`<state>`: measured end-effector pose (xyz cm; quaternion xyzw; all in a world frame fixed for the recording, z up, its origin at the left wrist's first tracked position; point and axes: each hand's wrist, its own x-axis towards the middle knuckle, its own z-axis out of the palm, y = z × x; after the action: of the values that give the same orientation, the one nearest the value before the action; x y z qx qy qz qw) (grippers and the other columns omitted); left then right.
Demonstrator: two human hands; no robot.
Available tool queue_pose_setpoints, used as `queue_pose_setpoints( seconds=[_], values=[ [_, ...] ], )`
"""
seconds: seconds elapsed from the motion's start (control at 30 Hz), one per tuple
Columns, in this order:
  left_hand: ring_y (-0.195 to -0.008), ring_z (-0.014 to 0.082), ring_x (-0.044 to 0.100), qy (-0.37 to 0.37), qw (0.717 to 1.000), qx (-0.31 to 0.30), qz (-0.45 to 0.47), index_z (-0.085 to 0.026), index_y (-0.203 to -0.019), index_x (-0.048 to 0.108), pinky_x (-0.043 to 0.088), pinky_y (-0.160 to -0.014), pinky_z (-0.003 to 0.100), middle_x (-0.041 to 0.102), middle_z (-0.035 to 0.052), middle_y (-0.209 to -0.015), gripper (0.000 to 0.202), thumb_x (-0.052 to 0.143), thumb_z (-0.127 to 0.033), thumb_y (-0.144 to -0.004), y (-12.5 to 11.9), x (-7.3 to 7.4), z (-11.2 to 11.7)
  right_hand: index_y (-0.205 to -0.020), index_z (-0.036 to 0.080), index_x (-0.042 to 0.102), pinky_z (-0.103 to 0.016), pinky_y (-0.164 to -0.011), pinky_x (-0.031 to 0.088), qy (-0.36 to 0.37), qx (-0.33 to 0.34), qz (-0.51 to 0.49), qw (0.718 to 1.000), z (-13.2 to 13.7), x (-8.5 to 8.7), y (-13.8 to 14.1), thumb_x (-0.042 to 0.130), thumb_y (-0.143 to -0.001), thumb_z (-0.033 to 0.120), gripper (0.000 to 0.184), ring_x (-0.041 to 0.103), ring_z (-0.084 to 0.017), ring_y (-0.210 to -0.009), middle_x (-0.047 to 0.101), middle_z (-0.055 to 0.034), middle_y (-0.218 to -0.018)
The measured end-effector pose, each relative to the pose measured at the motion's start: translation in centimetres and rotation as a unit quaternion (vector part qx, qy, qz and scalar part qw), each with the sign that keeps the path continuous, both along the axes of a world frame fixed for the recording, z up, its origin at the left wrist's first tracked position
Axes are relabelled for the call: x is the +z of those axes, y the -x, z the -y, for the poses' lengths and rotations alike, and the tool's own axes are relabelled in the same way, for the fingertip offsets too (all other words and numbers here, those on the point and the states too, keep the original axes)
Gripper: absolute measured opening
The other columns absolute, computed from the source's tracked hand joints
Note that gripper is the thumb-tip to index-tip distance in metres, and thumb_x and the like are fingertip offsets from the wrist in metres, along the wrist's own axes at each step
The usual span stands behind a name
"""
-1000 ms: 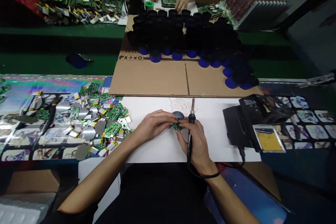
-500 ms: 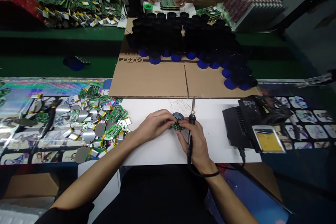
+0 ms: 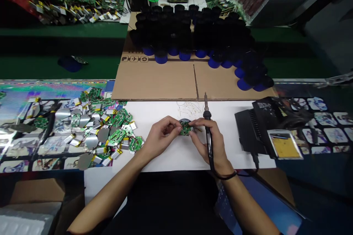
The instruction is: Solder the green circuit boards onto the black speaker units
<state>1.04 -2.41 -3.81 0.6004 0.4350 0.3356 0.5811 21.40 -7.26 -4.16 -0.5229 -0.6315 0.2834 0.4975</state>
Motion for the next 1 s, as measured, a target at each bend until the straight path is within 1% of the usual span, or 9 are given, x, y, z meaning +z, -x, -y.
queue_pose_setpoints(
  seconds=[0.07, 0.17, 0.27, 0.37, 0.47, 0.57, 0.73, 0.87, 1.0],
  values=[
    [-0.079, 0.0151, 0.060, -0.017, 1.000, -0.003, -0.002, -0.018, -0.099, 0.070, 0.042, -0.066, 0.027, 0.067, 0.0049, -0.094, 0.020, 0.068, -0.038, -0.102, 0.0, 0.1, 0.0, -0.120, 0.029, 0.059, -0.038, -0.094, 0.062, 0.018, -0.023, -0.035, 0.999, -0.2, 0.4, 0.4, 0.075, -0.095, 0.018, 0.032, 0.075, -0.020, -0.104, 0.076, -0.0032, -0.108],
    [-0.077, 0.0136, 0.057, -0.046, 0.999, -0.007, -0.008, -0.018, -0.098, 0.070, 0.041, -0.066, 0.027, 0.066, 0.0046, -0.096, 0.016, 0.068, -0.033, -0.102, -0.1, 0.2, -0.1, -0.115, 0.029, 0.059, -0.036, -0.089, 0.061, 0.044, -0.045, -0.072, 0.995, -0.6, 0.7, 1.2, 0.077, -0.093, 0.021, 0.030, 0.077, -0.019, -0.097, 0.079, -0.0009, -0.101],
    [-0.076, 0.0123, 0.054, -0.075, 0.997, -0.014, -0.016, -0.018, -0.097, 0.070, 0.041, -0.066, 0.026, 0.066, 0.0033, -0.094, 0.013, 0.068, -0.029, -0.102, -0.1, 0.4, -0.1, -0.112, 0.028, 0.059, -0.034, -0.086, 0.060, 0.072, -0.048, -0.113, 0.990, -1.0, 0.8, 1.8, 0.078, -0.093, 0.023, 0.027, 0.078, -0.018, -0.091, 0.079, 0.0006, -0.097],
    [-0.074, 0.0115, 0.054, -0.100, 0.995, -0.012, -0.016, -0.018, -0.098, 0.072, 0.041, -0.066, 0.025, 0.068, 0.0027, -0.093, 0.009, 0.071, -0.027, -0.101, -0.2, 0.6, -0.2, -0.109, 0.029, 0.059, -0.032, -0.081, 0.059, 0.082, -0.042, -0.139, 0.986, -1.2, 0.9, 1.9, 0.079, -0.093, 0.025, 0.027, 0.078, -0.016, -0.087, 0.079, 0.0025, -0.093],
    [-0.072, 0.0112, 0.054, -0.116, 0.993, -0.001, -0.014, -0.018, -0.099, 0.075, 0.043, -0.065, 0.025, 0.072, 0.0034, -0.094, 0.007, 0.074, -0.025, -0.098, -0.3, 1.0, -0.3, -0.110, 0.029, 0.060, -0.032, -0.084, 0.061, 0.070, -0.044, -0.122, 0.989, -1.2, 1.1, 1.9, 0.082, -0.091, 0.025, 0.029, 0.079, -0.017, -0.088, 0.080, 0.0027, -0.093],
    [-0.072, 0.0112, 0.057, -0.120, 0.993, 0.009, -0.017, -0.018, -0.095, 0.075, 0.043, -0.064, 0.025, 0.073, 0.0036, -0.092, 0.007, 0.073, -0.024, -0.098, -0.4, 1.3, -0.5, -0.109, 0.029, 0.061, -0.032, -0.086, 0.062, 0.051, -0.059, -0.085, 0.993, -1.1, 1.3, 1.8, 0.085, -0.089, 0.023, 0.032, 0.080, -0.017, -0.089, 0.080, 0.0023, -0.093],
    [-0.074, 0.0112, 0.057, -0.141, 0.990, -0.008, -0.028, -0.018, -0.098, 0.077, 0.044, -0.066, 0.025, 0.074, 0.0034, -0.092, 0.006, 0.075, -0.024, -0.097, -0.3, 1.6, -0.8, -0.108, 0.028, 0.062, -0.030, -0.082, 0.064, 0.029, -0.071, -0.063, 0.995, -1.0, 1.6, 1.7, 0.085, -0.088, 0.021, 0.031, 0.081, -0.017, -0.088, 0.080, 0.0022, -0.092],
    [-0.073, 0.0114, 0.056, -0.126, 0.992, -0.004, -0.008, -0.019, -0.096, 0.077, 0.044, -0.066, 0.025, 0.074, 0.0036, -0.092, 0.007, 0.075, -0.025, -0.098, -0.4, 1.3, -0.7, -0.106, 0.028, 0.063, -0.031, -0.081, 0.065, 0.025, -0.075, -0.053, 0.996, -0.9, 1.7, 1.6, 0.086, -0.087, 0.022, 0.030, 0.081, -0.018, -0.087, 0.080, 0.0017, -0.092],
    [-0.078, 0.0142, 0.060, -0.038, 0.998, 0.009, 0.051, -0.018, -0.091, 0.074, 0.046, -0.069, 0.027, 0.071, 0.0046, -0.092, 0.012, 0.075, -0.029, -0.097, -0.6, 1.0, -0.4, -0.106, 0.028, 0.062, -0.031, -0.081, 0.064, 0.031, -0.077, -0.068, 0.994, -0.8, 1.3, 1.8, 0.087, -0.086, 0.022, 0.032, 0.081, -0.017, -0.086, 0.079, 0.0025, -0.091]
  ],
)
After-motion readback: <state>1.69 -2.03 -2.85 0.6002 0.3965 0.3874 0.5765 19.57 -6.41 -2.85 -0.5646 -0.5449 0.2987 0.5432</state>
